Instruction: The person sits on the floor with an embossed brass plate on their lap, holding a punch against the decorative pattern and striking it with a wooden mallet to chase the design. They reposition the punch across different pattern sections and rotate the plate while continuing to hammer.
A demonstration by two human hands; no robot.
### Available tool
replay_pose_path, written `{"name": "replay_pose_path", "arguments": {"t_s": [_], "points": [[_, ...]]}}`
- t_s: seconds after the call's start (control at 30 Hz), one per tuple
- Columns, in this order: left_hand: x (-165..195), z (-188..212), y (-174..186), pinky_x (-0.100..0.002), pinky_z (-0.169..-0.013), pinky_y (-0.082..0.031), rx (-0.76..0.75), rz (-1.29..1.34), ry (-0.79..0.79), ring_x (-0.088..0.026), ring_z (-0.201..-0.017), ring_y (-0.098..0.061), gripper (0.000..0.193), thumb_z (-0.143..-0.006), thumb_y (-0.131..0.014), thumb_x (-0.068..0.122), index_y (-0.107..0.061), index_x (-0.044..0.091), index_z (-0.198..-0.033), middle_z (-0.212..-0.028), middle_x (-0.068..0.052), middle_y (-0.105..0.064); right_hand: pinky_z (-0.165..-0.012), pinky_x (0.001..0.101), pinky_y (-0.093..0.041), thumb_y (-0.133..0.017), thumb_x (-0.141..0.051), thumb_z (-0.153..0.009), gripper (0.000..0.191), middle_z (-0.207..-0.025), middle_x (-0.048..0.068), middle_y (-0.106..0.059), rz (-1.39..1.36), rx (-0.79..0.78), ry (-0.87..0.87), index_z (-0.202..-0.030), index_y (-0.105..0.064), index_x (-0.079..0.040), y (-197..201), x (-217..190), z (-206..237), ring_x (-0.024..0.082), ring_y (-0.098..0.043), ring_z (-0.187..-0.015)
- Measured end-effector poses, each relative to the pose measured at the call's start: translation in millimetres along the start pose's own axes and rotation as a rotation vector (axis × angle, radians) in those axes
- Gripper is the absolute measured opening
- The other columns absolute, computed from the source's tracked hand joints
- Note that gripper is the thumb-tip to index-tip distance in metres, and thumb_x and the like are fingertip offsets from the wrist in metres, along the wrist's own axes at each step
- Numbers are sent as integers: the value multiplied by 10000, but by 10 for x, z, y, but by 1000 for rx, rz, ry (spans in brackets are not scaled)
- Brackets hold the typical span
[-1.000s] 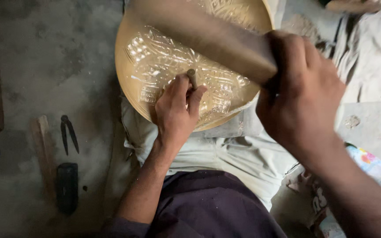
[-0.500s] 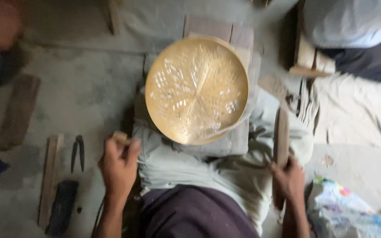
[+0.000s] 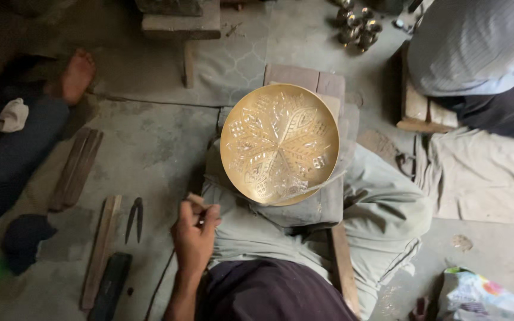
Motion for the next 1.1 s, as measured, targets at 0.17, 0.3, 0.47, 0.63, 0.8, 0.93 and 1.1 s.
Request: {"name": "replay_pose_path", "arguments": {"t_s": [0.17,0.3,0.47,0.63,0.8,0.93,1.1], "points": [[75,-40,-329,-304,-664,-599,-130,-33,-30,-146,-749,-702,262,-968,-718,174,-550,4,-1076,-881,-70,-715,-817,388,-594,-833,-377,-779,726,-1095,147,-717,-30,-59,-16,-1403,-557,-130,-352,-432,9,266,-717,-929],[45,-97,-481,-296,-679,-648,-167,-7,-64,-128,-797,-684,253,-983,-713,181,-547,11,-1069,-897,-56,-678,-810,394,-594,-822,-364,-793,716,-1096,152,-714,-26,-95,-70,-1409,-544,-128,-282,-620,-22,274,-716,-924],[-16,-355,-687,-323,-593,-590,-164,-170,33,-152,-703,-700,248,-922,-739,186,-587,15,-1020,-832,-71,-701,-801,402,-593,-807,-347,-811,703,-1097,157,-709,-35,-113,-120,-1416,-528,-125,-339,-734,-533,283,-715,-917],[8,-455,-672,-298,-642,-594,-159,-74,81,-148,-723,-743,290,-930,-718,197,-559,13,-1087,-857,-70,-715,-793,409,-592,-792,-331,-828,691,-1099,163,-705,-30,-131,-154,-1424,-512,-122,-669,-947,-911,292,-714,-910],[66,-617,-747,-292,-642,-613,-187,-90,137,-153,-761,-750,268,-945,-716,200,-564,0,-1039,-888,-86,-729,-784,417,-591,-778,-314,-846,678,-1100,169,-700,-40,-148,-183,-1431,-496,-120,-846,-774,-1060,302,-713,-903],[175,-773,-913,-285,-644,-614,-213,-128,93,-154,-754,-750,282,-940,-715,217,-567,5,-1053,-913,-79,-767,-777,424,-591,-766,-300,-860,669,-1102,173,-697,-57,-160,-223,-1437,-483,-118,-970,-508,-1187,309,-712,-898],[250,-933,-1154,-287,-631,-612,-210,-214,84,-151,-754,-774,276,-930,-734,224,-593,2,-1014,-865,-85,-776,-769,431,-590,-752,-284,-877,657,-1103,179,-692,-73,-185,-259,-1444,-467,-115,-1191,-185,-1138,319,-710,-891]]}}
Point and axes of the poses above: each hand's wrist, its own z-axis away from the middle knuckle, its own y-axis out of the back of the hand, x = y × z, the point moved 5 cm from there along -z, towards the middle knuckle
